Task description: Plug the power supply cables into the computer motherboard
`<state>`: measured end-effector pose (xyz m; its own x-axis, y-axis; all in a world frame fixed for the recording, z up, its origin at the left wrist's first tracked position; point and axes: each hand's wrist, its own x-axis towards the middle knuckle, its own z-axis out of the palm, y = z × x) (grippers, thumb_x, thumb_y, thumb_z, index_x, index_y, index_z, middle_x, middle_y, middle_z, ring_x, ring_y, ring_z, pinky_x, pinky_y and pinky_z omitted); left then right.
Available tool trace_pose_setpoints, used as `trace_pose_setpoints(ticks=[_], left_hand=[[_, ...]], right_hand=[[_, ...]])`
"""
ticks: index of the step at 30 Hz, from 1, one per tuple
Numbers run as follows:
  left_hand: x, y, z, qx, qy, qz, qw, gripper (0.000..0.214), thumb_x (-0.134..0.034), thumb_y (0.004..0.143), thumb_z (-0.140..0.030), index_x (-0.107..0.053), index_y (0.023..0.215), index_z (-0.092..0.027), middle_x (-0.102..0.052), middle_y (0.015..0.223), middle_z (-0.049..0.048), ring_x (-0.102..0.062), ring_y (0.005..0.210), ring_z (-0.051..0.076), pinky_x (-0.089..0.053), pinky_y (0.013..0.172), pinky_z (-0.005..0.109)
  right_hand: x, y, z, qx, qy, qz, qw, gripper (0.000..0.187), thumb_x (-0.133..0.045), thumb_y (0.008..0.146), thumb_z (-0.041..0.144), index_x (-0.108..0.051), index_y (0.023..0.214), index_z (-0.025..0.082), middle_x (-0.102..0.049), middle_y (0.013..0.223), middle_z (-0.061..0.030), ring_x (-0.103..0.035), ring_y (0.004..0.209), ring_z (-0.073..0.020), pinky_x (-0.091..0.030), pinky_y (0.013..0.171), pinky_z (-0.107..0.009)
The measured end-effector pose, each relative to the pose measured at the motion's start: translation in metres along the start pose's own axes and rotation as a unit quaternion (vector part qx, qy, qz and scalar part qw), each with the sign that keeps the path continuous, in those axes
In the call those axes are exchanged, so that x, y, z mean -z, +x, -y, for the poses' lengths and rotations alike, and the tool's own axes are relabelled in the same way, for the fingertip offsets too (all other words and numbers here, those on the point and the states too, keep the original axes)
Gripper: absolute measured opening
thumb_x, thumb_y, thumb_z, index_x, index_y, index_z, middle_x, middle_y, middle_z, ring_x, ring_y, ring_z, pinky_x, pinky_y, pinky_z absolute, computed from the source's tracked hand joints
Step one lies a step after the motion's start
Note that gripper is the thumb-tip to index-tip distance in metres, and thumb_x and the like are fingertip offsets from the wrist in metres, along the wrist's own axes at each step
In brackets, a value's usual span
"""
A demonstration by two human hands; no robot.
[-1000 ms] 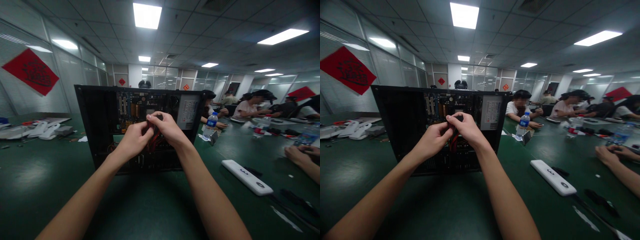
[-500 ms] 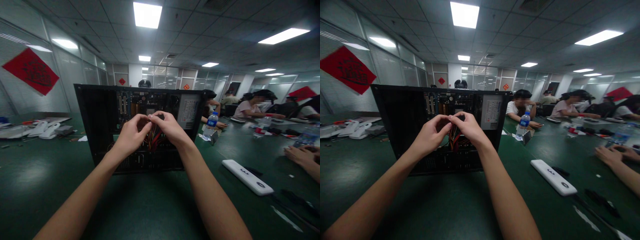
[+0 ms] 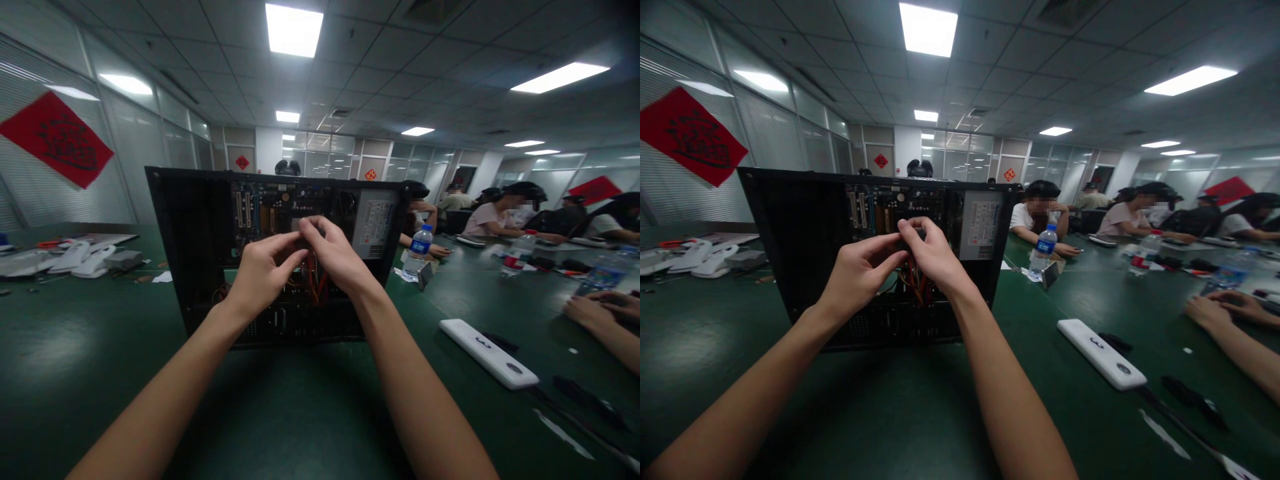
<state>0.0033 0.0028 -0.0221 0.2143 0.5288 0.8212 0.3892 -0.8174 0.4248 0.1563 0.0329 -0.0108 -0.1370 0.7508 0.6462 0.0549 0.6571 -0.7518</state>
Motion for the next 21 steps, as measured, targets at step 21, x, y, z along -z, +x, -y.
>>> trace_pose_setpoints(ticks=[21], left_hand=[[0.018, 0.008, 0.019, 0.072, -0.020, -0.005, 0.997, 0.043, -0.066, 0.087, -0.041, -0.070, 0.121, -0.016, -0.075, 0.114, 0.0088, -0.071, 0.096, 0.023, -0.058, 0.090, 0.037]], right_hand=[[0.006, -0.005, -0.027, 0.333, -0.400, -0.035, 0.853, 0.035, -0.038, 0.100, 0.017, -0.062, 0.125, 0.015, -0.059, 0.124, -0.0150, -0.056, 0.120, -0.0225, -0.049, 0.103, -0.037]])
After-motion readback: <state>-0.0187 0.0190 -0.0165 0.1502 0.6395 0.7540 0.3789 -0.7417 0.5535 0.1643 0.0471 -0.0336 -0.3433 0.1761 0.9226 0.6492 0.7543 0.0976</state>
